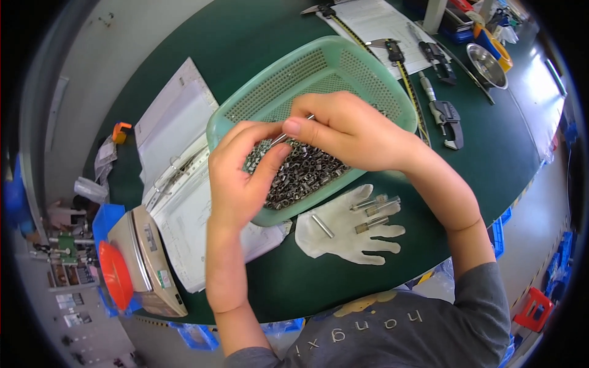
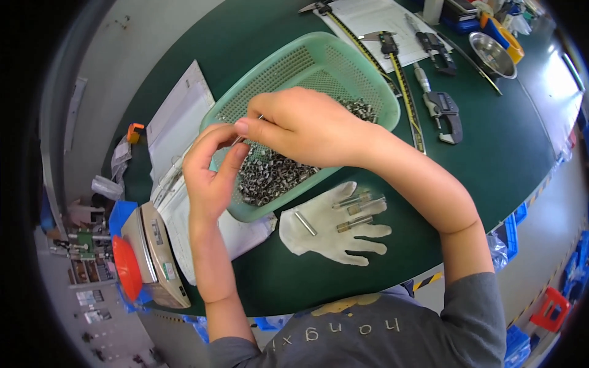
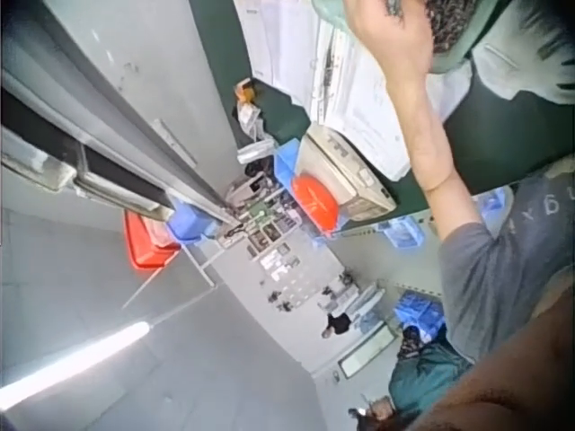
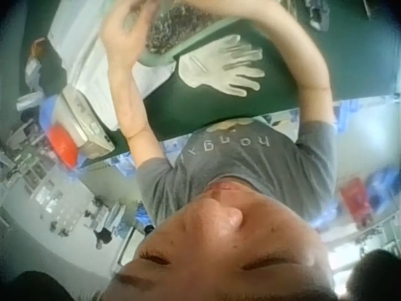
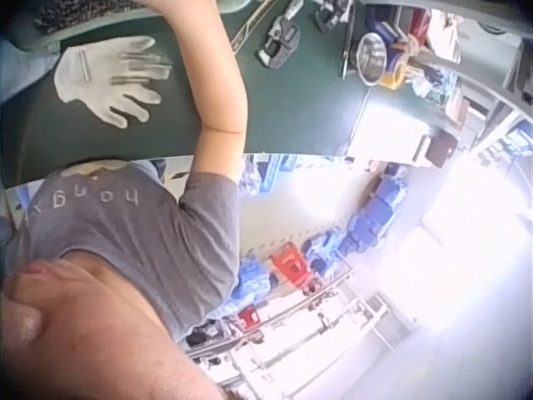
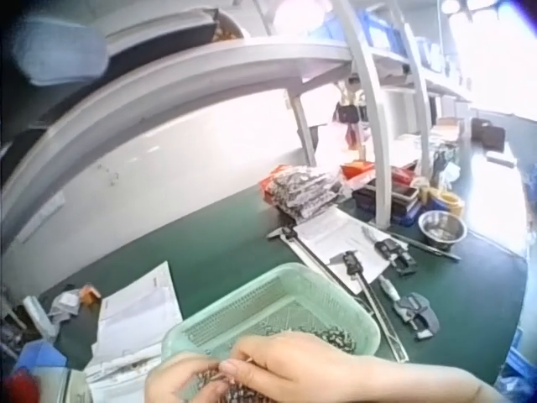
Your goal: Manually inspecting small metal pins or shafts for quality control at a workbench.
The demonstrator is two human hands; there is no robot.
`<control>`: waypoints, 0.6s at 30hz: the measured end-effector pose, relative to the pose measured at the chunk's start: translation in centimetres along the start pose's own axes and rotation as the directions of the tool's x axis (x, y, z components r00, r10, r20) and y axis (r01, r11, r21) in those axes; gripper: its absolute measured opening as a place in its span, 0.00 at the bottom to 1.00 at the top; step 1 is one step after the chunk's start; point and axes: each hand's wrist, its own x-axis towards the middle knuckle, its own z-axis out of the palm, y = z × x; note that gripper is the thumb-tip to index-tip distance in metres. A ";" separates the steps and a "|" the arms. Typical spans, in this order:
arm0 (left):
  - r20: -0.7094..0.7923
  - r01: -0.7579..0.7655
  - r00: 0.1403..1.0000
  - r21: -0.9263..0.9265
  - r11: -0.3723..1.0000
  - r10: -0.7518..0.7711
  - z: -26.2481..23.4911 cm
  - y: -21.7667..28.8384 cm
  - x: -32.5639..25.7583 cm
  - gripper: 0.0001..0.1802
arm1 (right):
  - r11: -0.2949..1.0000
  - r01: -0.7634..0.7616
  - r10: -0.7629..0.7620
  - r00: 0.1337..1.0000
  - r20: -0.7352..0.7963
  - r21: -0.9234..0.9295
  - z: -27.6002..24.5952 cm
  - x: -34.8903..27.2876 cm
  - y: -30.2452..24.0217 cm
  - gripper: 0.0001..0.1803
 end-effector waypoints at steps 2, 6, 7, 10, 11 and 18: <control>0.314 -0.034 0.946 0.359 0.933 -0.086 -2.7 -0.2 0.1 0.08 | 0.971 0.003 -0.025 0.995 -0.092 -0.239 -0.2 0.0 -0.1 0.17; 0.575 -0.165 0.762 0.618 0.769 -0.299 -4.3 -1.3 -0.7 0.08 | 0.959 -0.022 -0.014 0.992 -0.125 -0.281 -0.3 0.3 0.1 0.17; 0.600 -0.218 0.746 0.630 0.745 -0.289 -4.1 -1.5 -1.1 0.09 | 0.962 -0.010 -0.023 0.992 -0.121 -0.272 -0.2 0.3 0.3 0.16; 0.561 -0.236 0.767 0.699 0.675 -0.313 -3.9 -1.8 -1.7 0.09 | 0.946 -0.019 -0.019 0.993 -0.113 -0.323 -0.1 0.0 0.1 0.16; 0.556 -0.233 0.770 0.703 0.672 -0.314 -3.8 -1.8 -1.6 0.09 | 0.946 -0.013 -0.024 0.994 -0.110 -0.323 0.0 0.0 -0.1 0.16; 0.619 -0.287 0.658 0.732 0.618 -0.429 -3.3 -2.1 -1.3 0.07 | 0.948 0.026 -0.069 0.990 -0.124 -0.317 0.7 -0.1 0.5 0.14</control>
